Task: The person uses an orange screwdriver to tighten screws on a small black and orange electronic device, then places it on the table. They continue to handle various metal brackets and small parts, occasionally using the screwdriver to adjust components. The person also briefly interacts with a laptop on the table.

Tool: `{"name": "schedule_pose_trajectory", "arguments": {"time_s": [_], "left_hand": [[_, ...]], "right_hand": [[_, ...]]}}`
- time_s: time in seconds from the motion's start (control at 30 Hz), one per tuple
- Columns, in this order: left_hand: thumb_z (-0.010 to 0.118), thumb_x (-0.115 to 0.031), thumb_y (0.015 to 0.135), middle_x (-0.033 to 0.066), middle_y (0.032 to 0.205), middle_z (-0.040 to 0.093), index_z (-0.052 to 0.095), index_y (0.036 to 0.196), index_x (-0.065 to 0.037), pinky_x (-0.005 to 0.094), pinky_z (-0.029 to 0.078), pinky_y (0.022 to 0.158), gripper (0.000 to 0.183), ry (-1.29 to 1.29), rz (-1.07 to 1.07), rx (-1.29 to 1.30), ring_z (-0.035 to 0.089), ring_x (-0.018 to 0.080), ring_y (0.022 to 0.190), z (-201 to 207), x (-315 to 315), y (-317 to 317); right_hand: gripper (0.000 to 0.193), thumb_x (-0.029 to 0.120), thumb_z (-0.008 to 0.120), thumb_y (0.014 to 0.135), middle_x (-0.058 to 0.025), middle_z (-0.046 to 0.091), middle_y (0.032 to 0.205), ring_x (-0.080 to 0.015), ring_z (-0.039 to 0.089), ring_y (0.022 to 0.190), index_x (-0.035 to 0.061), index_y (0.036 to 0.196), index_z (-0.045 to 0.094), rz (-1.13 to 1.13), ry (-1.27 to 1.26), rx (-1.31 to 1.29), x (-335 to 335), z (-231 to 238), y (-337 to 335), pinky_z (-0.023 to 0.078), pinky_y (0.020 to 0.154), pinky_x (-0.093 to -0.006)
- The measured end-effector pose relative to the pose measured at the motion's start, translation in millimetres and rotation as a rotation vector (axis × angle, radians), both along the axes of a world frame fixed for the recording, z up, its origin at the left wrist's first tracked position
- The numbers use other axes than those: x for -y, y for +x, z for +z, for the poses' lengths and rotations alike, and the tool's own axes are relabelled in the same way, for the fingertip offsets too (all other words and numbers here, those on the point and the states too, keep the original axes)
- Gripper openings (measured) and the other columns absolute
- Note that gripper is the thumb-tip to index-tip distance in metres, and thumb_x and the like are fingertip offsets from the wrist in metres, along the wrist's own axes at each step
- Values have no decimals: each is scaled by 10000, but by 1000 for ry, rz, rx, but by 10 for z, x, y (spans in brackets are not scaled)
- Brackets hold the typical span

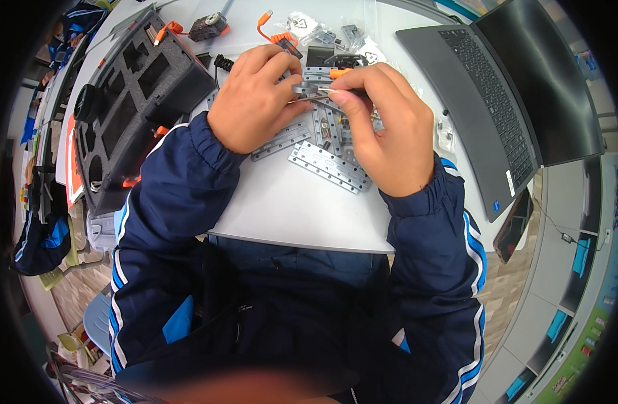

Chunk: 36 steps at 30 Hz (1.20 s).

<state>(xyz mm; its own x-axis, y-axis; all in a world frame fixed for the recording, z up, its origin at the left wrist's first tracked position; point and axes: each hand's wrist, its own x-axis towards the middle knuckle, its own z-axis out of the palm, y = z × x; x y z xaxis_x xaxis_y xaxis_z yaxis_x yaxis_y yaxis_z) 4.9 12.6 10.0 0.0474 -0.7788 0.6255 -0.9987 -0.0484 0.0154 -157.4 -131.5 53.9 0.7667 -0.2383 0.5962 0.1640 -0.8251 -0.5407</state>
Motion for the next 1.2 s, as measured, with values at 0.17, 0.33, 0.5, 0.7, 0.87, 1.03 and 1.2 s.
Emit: {"name": "schedule_pose_trajectory", "arguments": {"time_s": [0.17,0.33,0.5,0.7,0.87,1.03,1.2], "left_hand": [[864,-235,692,50,1128,623,681,952,-37,424,447,984,375,68,28,58,555,283,1137,19,-12,-17],[876,-250,699,68,1168,670,695,1036,-36,397,444,975,437,-119,-70,-216,585,285,1104,104,-19,-61],[891,-208,700,91,1097,718,710,1090,-35,374,480,919,464,-270,-164,-367,640,290,1025,178,-23,-89],[903,-182,703,95,1005,744,732,1057,-32,357,505,874,421,-275,-169,-313,672,271,952,187,-29,-90],[906,-166,698,82,962,746,740,1039,-36,348,510,852,401,-301,-183,-322,677,254,909,204,-33,-118],[900,-145,702,74,890,737,757,1038,-38,334,503,809,381,-311,-175,-292,673,229,825,217,-34,-130],[896,-130,702,63,847,731,770,1046,-42,324,496,787,376,-313,-169,-284,667,209,794,218,-49,-131]], "right_hand": [[83,-33,701,883,-104,699,911,-201,655,746,-2,957,679,-6,2,25,-8,-2,-2,521,677,-281],[119,-68,704,856,-104,698,909,-228,680,778,1,950,678,-31,-70,80,34,-1,15,538,696,-300],[143,-89,697,839,-105,695,908,-248,687,799,6,945,679,-40,-68,88,32,-14,15,544,710,-310],[162,-99,704,818,-99,694,909,-234,669,813,9,936,682,-28,-78,107,35,-47,27,521,711,-303],[152,-91,715,816,-80,696,902,-175,620,785,3,932,684,-36,-88,132,46,-65,35,468,685,-274],[151,-85,720,815,-77,686,903,-176,598,762,5,931,683,-25,-96,135,49,-65,51,458,675,-275],[134,-68,711,845,-105,678,918,-258,679,818,15,947,684,-43,-102,86,42,-59,32,541,726,-317]]}}
